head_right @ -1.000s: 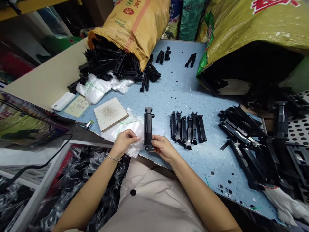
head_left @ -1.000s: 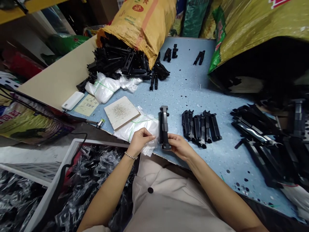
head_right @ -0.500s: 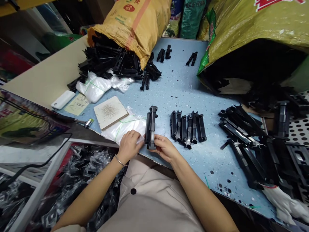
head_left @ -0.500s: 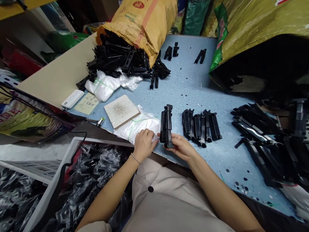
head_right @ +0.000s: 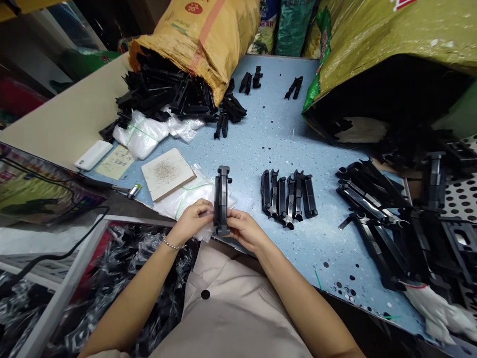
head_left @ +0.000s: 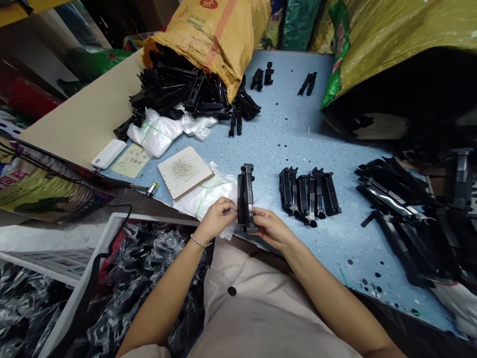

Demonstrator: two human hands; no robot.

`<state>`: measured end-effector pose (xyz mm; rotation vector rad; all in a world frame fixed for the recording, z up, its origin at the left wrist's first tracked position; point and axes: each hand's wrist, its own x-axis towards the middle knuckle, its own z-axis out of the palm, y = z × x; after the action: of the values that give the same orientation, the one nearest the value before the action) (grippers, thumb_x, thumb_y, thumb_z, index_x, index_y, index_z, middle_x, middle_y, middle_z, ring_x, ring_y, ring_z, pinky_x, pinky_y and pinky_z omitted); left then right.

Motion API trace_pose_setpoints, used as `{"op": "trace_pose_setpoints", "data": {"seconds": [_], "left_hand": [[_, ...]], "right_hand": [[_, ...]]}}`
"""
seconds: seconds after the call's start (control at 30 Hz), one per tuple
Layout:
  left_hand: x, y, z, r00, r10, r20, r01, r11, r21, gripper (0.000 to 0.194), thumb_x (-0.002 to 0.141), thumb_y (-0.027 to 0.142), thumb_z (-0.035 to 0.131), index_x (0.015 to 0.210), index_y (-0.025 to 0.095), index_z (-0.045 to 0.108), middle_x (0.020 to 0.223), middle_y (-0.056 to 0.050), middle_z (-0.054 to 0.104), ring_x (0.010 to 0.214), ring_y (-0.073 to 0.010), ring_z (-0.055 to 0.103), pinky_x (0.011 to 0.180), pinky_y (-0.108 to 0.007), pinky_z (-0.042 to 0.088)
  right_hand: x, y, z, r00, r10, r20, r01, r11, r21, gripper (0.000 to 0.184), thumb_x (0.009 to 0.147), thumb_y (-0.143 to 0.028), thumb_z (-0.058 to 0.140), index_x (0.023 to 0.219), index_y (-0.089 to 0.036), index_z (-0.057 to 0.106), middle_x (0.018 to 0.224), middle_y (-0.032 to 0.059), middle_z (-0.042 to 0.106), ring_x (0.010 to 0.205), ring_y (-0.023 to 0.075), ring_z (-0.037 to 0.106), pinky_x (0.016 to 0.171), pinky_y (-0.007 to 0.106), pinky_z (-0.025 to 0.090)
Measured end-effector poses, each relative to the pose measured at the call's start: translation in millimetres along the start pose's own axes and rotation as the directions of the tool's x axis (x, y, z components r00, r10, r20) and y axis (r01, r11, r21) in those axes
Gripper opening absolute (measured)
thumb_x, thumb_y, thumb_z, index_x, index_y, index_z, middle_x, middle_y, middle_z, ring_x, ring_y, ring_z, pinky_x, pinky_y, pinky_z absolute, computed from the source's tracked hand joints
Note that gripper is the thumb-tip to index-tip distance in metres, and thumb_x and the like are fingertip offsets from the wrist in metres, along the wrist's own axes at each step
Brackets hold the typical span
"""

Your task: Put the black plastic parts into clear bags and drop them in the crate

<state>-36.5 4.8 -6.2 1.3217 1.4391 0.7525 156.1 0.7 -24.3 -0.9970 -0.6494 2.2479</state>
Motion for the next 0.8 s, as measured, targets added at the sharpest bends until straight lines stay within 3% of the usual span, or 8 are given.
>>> {"op": "trace_pose_setpoints", "data": {"seconds": [0.13, 0.3, 0.43, 0.53, 0.63, 0.73, 0.8], "left_hand": [[-2.4, -0.4, -12.3, 0.997, -0.083, 0.005, 0.082, 0.971, -0.224, 0.027, 0.071, 0.039, 0.067, 0.08, 0.014, 0.071, 0.098, -0.005, 0.058, 0.097, -0.0087, 0.053, 0.089, -0.022, 0.041], [-3.1, -8.3, -6.1, 0.975, -0.159, -0.158, 0.095, 0.931, -0.351, 0.035, 0.054, 0.031, 0.08, 0.067, 0.012, 0.054, 0.071, 0.004, 0.051, 0.068, -0.002, 0.046, 0.07, -0.018, 0.038], [-2.4, -10.4, 6.4, 0.971, -0.126, -0.203, 0.069, 0.961, -0.266, 0.037, 0.055, 0.033, 0.078, 0.066, 0.013, 0.048, 0.071, 0.004, 0.05, 0.068, -0.0019, 0.046, 0.069, -0.017, 0.037], [-2.6, -9.9, 8.5, 0.984, -0.045, -0.173, 0.024, 0.993, -0.12, 0.029, 0.058, 0.027, 0.074, 0.064, 0.012, 0.049, 0.076, 0.002, 0.051, 0.074, -0.0031, 0.048, 0.072, -0.017, 0.037], [-5.0, -7.7, 0.1, 0.991, -0.029, -0.134, 0.005, 0.984, -0.177, 0.026, 0.062, 0.026, 0.07, 0.067, 0.012, 0.05, 0.076, 0.002, 0.051, 0.075, -0.0037, 0.048, 0.072, -0.017, 0.039], [-11.8, -2.2, -13.9, 0.961, -0.052, -0.272, -0.031, 0.956, -0.293, 0.026, 0.07, 0.031, 0.064, 0.072, 0.014, 0.044, 0.076, 0.001, 0.051, 0.075, -0.0039, 0.05, 0.073, -0.017, 0.042], [-18.8, 2.2, -20.8, 0.913, 0.05, -0.405, -0.109, 0.986, -0.124, 0.02, 0.074, 0.027, 0.06, 0.076, 0.015, 0.044, 0.087, -0.002, 0.056, 0.082, -0.0056, 0.053, 0.078, -0.019, 0.044]], "right_hand": [[7.9, -2.2, -2.7, 0.998, -0.035, -0.051, 0.034, 0.999, -0.025, 0.024, 0.064, -0.023, 0.072, 0.082, -0.009, 0.063, 0.07, 0.003, 0.059, 0.056, 0.0061, 0.053, 0.056, 0.019, 0.047], [-15.4, -8.7, -5.2, 0.984, -0.096, -0.151, 0.088, 0.995, -0.056, 0.025, 0.064, -0.022, 0.073, 0.084, -0.01, 0.065, 0.073, 0.0018, 0.059, 0.057, 0.0046, 0.05, 0.055, 0.017, 0.044], [-27.6, -10.2, 7.4, 0.994, -0.047, -0.096, 0.045, 0.999, -0.026, 0.03, 0.065, -0.024, 0.074, 0.091, -0.011, 0.067, 0.082, 0.0036, 0.063, 0.063, 0.0061, 0.056, 0.058, 0.016, 0.045], [-16.2, -7.0, 17.5, 0.999, -0.015, -0.042, 0.015, 1.0, -0.002, 0.032, 0.065, -0.024, 0.074, 0.093, -0.011, 0.067, 0.087, 0.0052, 0.065, 0.067, 0.0081, 0.06, 0.065, 0.019, 0.05], [0.2, -3.7, 19.7, 0.998, -0.035, -0.052, 0.035, 0.999, 0.003, 0.028, 0.065, -0.025, 0.074, 0.088, -0.01, 0.066, 0.078, 0.0045, 0.064, 0.061, 0.0069, 0.057, 0.059, 0.018, 0.05], [7.6, -3.2, 13.8, 0.996, -0.068, -0.057, 0.066, 0.997, -0.028, 0.025, 0.065, -0.025, 0.073, 0.082, -0.009, 0.064, 0.072, 0.004, 0.062, 0.057, 0.0061, 0.054, 0.053, 0.017, 0.047], [7.9, -4.3, 8.7, 0.994, -0.09, -0.065, 0.086, 0.994, -0.06, 0.025, 0.064, -0.026, 0.073, 0.08, -0.009, 0.063, 0.071, 0.0033, 0.06, 0.055, 0.0057, 0.052, 0.053, 0.017, 0.047]]}}
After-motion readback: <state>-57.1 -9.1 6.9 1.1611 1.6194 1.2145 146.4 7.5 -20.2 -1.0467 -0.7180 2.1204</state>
